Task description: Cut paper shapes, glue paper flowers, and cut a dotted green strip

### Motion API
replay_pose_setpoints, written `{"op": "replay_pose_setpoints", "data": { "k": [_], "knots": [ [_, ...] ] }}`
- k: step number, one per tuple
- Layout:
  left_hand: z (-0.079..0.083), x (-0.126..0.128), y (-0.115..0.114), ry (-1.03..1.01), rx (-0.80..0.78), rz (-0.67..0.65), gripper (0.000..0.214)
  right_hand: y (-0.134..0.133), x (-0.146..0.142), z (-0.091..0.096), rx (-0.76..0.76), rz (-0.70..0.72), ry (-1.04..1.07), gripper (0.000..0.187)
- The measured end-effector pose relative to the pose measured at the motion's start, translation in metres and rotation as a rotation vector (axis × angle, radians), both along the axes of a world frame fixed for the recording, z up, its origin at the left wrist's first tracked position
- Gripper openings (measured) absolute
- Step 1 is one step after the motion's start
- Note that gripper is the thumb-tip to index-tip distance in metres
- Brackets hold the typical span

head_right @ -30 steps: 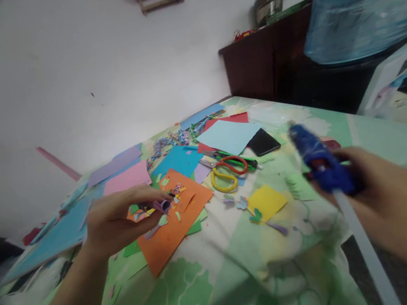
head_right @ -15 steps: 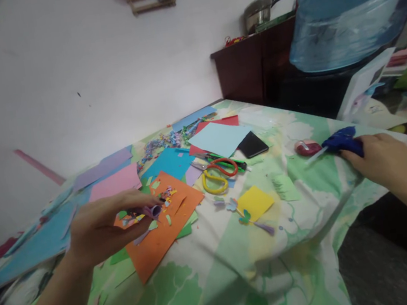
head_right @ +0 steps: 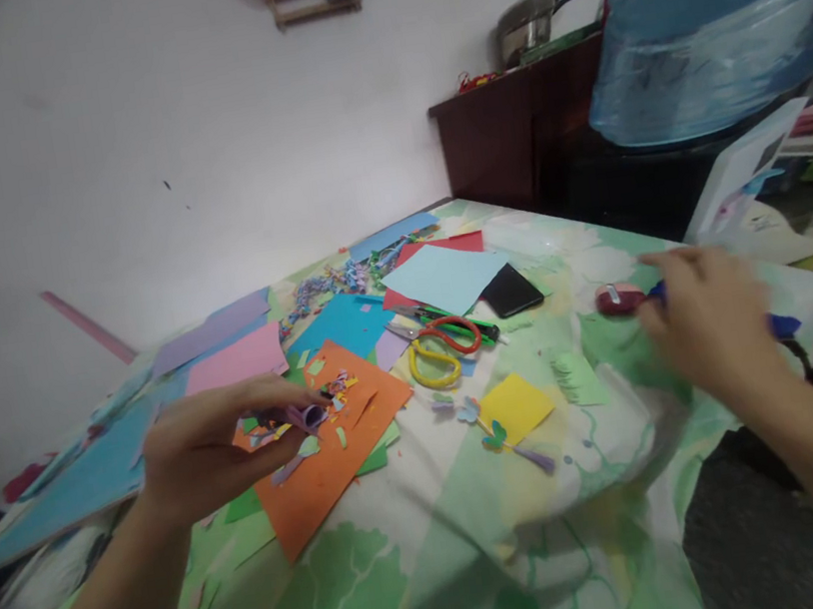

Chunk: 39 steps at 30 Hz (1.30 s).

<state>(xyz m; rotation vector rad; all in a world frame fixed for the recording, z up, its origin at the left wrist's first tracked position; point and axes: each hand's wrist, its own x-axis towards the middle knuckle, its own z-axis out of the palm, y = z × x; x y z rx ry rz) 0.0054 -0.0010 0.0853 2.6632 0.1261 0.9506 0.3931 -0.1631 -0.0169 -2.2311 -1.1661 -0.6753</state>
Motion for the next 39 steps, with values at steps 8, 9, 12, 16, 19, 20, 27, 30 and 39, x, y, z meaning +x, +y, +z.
{"op": "replay_pose_setpoints", "data": {
  "k": [8, 9, 12, 16, 19, 20, 27, 30, 39],
  "knots": [
    [0.001, -0.001, -0.001, 0.003, -0.015, -0.011, 0.031, 0.069, -0.156, 0.013, -0.171, 0.761, 0.137, 0.018],
    [0.001, -0.002, -0.001, -0.005, -0.023, -0.015, 0.032, 0.076, -0.165, 0.011, -0.25, 0.744, 0.119, 0.017],
    [0.002, -0.003, -0.002, -0.037, -0.049, -0.03, 0.031, 0.089, -0.176, 0.004, -0.403, 0.675, 0.056, 0.012],
    [0.001, -0.001, -0.003, -0.05, -0.055, -0.037, 0.028, 0.095, -0.172, -0.004, -0.381, 0.631, 0.049, 0.021],
    [0.001, 0.001, -0.004, -0.04, -0.044, -0.059, 0.029, 0.091, -0.167, -0.001, -0.203, 0.708, 0.18, 0.02],
    [0.001, 0.001, -0.004, -0.031, -0.04, -0.065, 0.029, 0.087, -0.167, 0.003, -0.102, 0.756, 0.242, 0.017],
    [0.0, 0.003, -0.003, -0.005, -0.04, -0.07, 0.031, 0.042, -0.187, 0.054, 0.407, 1.058, 0.48, 0.011],
    [-0.002, 0.003, -0.002, 0.01, -0.043, -0.061, 0.031, 0.031, -0.196, 0.065, 0.455, 1.129, 0.397, 0.014],
    [-0.001, 0.004, -0.004, 0.031, -0.029, -0.059, 0.028, 0.035, -0.206, 0.068, 0.471, 1.086, 0.213, 0.012]
  ]
}}
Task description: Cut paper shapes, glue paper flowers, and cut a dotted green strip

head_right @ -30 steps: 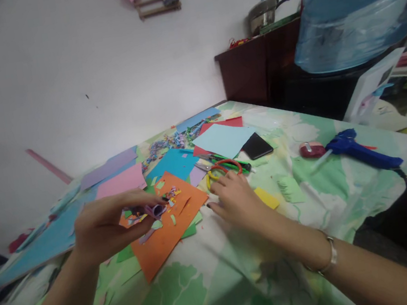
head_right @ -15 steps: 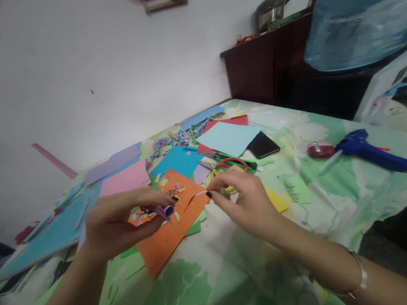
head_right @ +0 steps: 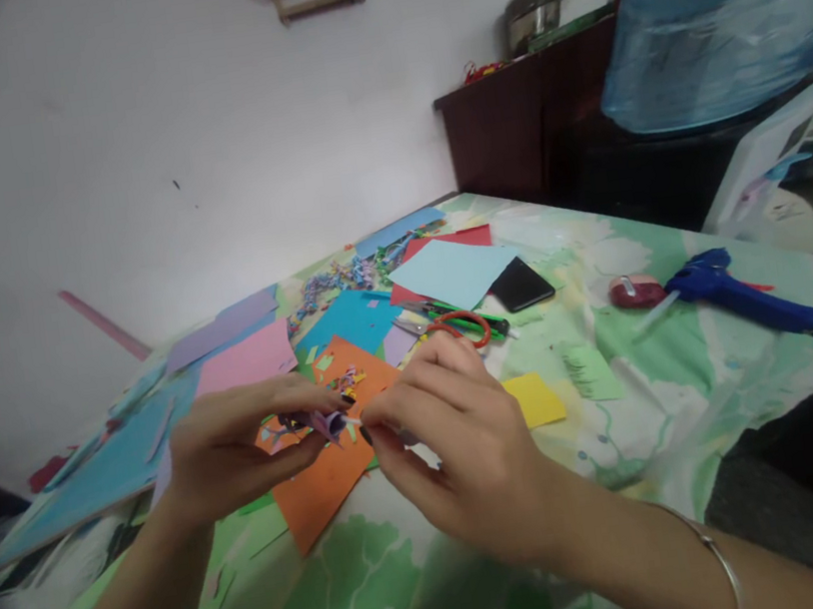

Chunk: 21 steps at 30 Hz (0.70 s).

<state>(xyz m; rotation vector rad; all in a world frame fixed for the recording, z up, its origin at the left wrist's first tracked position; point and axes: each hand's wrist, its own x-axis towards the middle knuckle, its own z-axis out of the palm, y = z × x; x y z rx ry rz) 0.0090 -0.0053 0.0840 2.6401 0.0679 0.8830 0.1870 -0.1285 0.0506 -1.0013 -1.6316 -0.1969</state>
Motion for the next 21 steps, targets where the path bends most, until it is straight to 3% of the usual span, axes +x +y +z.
{"op": "replay_pose_setpoints", "data": {
  "k": [21],
  "knots": [
    [-0.0003, 0.0015, -0.0007, -0.011, 0.003, 0.021, 0.028, 0.0095, -0.0057, -0.0066, 0.042, -0.132, -0.221, 0.011]
  ]
}}
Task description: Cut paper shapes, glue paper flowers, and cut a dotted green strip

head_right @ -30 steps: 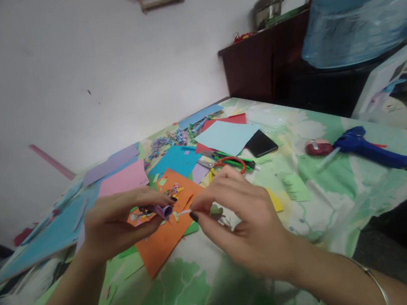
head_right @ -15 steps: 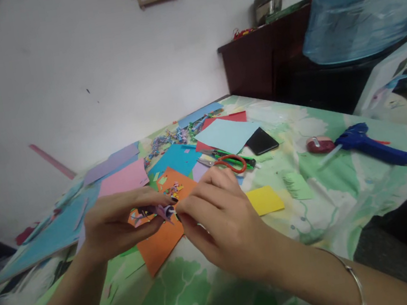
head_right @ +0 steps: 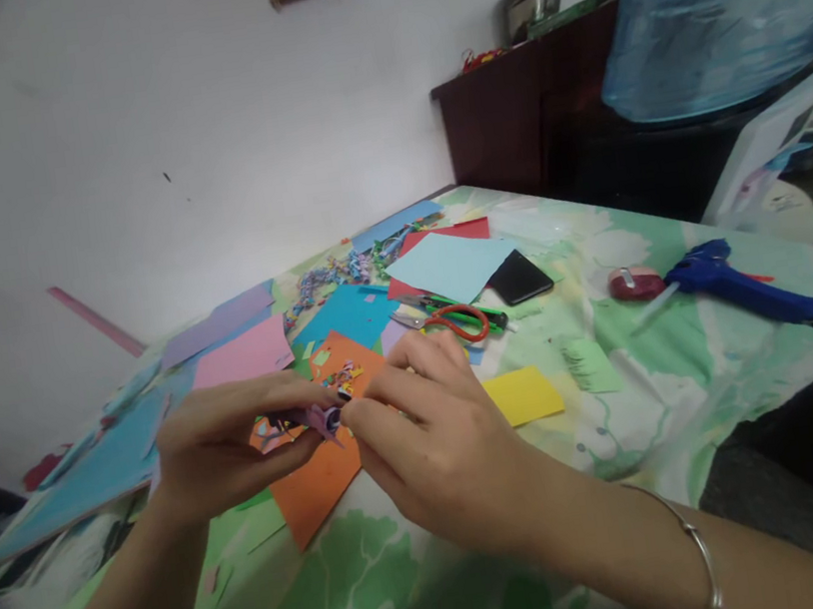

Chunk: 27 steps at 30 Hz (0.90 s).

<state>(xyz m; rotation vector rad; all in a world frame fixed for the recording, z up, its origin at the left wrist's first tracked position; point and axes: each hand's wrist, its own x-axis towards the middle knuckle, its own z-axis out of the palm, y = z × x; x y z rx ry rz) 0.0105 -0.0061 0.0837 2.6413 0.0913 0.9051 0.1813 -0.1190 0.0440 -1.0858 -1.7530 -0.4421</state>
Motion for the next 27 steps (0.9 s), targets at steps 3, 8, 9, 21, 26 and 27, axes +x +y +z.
{"op": "replay_pose_setpoints", "data": {
  "k": [3, 8, 9, 21, 26, 27],
  "knots": [
    [-0.0003, 0.0002, 0.0002, 0.002, 0.011, -0.006, 0.03, 0.0002, 0.0001, 0.0, 0.013, -0.018, -0.01, 0.011],
    [-0.001, 0.0002, 0.0003, -0.01, 0.001, -0.009, 0.031, 0.001, 0.0012, 0.0022, -0.006, -0.029, -0.026, 0.013],
    [-0.0011, 0.0001, 0.0002, -0.012, 0.0, -0.008, 0.03, 0.0012, 0.0012, 0.0028, -0.01, -0.029, -0.031, 0.014],
    [0.0002, -0.0012, 0.0008, -0.021, 0.03, -0.019, 0.03, 0.002, 0.0011, 0.0012, 0.044, -0.017, -0.049, 0.02],
    [0.0005, -0.0006, 0.0001, -0.025, 0.027, -0.009, 0.027, 0.002, 0.0011, 0.0021, 0.012, 0.0, -0.051, 0.021],
    [0.0006, -0.0004, -0.0003, -0.028, 0.029, -0.012, 0.026, 0.0019, 0.0013, 0.0023, 0.003, 0.005, -0.051, 0.021]
  ]
}}
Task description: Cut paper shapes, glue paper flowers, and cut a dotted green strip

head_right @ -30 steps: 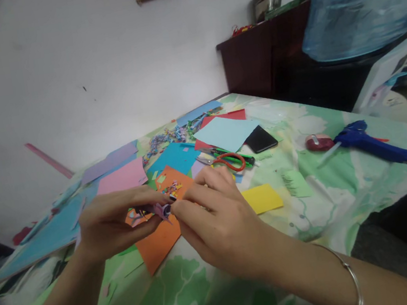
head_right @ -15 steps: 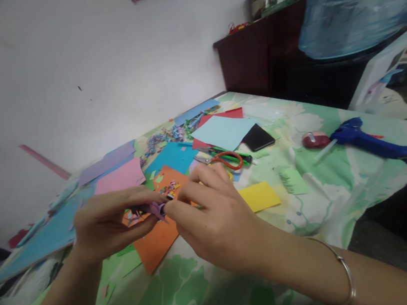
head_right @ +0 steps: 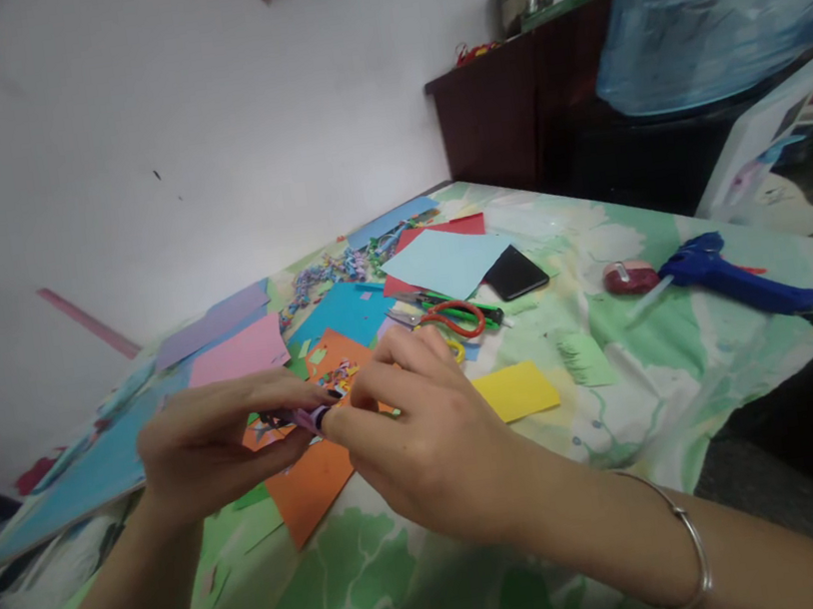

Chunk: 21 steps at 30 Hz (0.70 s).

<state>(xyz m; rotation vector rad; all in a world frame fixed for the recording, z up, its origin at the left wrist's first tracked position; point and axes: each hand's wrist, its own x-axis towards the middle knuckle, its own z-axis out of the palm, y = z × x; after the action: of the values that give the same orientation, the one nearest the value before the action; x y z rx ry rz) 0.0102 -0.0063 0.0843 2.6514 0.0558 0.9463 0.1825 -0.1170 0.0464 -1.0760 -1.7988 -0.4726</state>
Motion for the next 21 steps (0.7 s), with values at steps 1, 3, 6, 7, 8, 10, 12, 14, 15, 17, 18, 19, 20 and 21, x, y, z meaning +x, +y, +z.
{"op": "replay_pose_setpoints", "data": {
  "k": [1, 3, 6, 7, 8, 10, 12, 14, 15, 17, 18, 19, 20, 21],
  "knots": [
    [0.0, 0.0, 0.0, -0.003, 0.005, -0.005, 0.026, 0.0, 0.0, 0.0, -0.004, 0.005, 0.001, 0.021],
    [0.0, 0.0, -0.001, -0.009, 0.016, -0.015, 0.027, -0.001, 0.001, 0.0, 0.003, 0.012, 0.001, 0.021],
    [-0.001, -0.001, 0.0, -0.008, 0.001, -0.012, 0.028, -0.002, 0.003, 0.0, -0.003, 0.03, 0.012, 0.02],
    [-0.001, -0.002, 0.0, -0.006, -0.012, -0.01, 0.029, -0.002, 0.004, -0.001, -0.013, 0.046, 0.026, 0.02],
    [-0.002, -0.003, 0.001, -0.007, -0.026, -0.009, 0.029, -0.003, 0.005, -0.001, -0.024, 0.07, 0.043, 0.02],
    [-0.003, -0.004, 0.002, -0.02, -0.042, -0.013, 0.032, -0.004, 0.006, -0.001, -0.036, 0.123, 0.079, 0.019],
    [-0.004, -0.006, 0.003, -0.033, -0.054, -0.02, 0.034, -0.005, 0.007, 0.0, -0.045, 0.156, 0.1, 0.02],
    [-0.004, -0.006, 0.003, -0.042, -0.067, -0.023, 0.035, -0.006, 0.008, 0.0, -0.049, 0.166, 0.107, 0.021],
    [-0.004, -0.006, 0.004, -0.039, -0.073, -0.022, 0.036, -0.006, 0.008, 0.0, -0.05, 0.167, 0.108, 0.021],
    [-0.004, -0.006, 0.004, -0.04, -0.081, -0.021, 0.037, -0.006, 0.009, 0.0, -0.054, 0.164, 0.099, 0.023],
    [-0.005, -0.006, 0.004, -0.041, -0.082, -0.021, 0.037, -0.006, 0.009, 0.0, -0.057, 0.157, 0.086, 0.023],
    [-0.005, -0.006, 0.004, -0.041, -0.085, -0.022, 0.036, -0.006, 0.009, 0.001, -0.061, 0.147, 0.069, 0.024],
    [-0.006, -0.006, 0.005, -0.04, -0.09, -0.023, 0.035, -0.006, 0.01, 0.001, -0.065, 0.136, 0.05, 0.023],
    [-0.006, -0.006, 0.005, -0.042, -0.096, -0.026, 0.035, -0.006, 0.01, 0.001, -0.068, 0.127, 0.033, 0.023]
  ]
}}
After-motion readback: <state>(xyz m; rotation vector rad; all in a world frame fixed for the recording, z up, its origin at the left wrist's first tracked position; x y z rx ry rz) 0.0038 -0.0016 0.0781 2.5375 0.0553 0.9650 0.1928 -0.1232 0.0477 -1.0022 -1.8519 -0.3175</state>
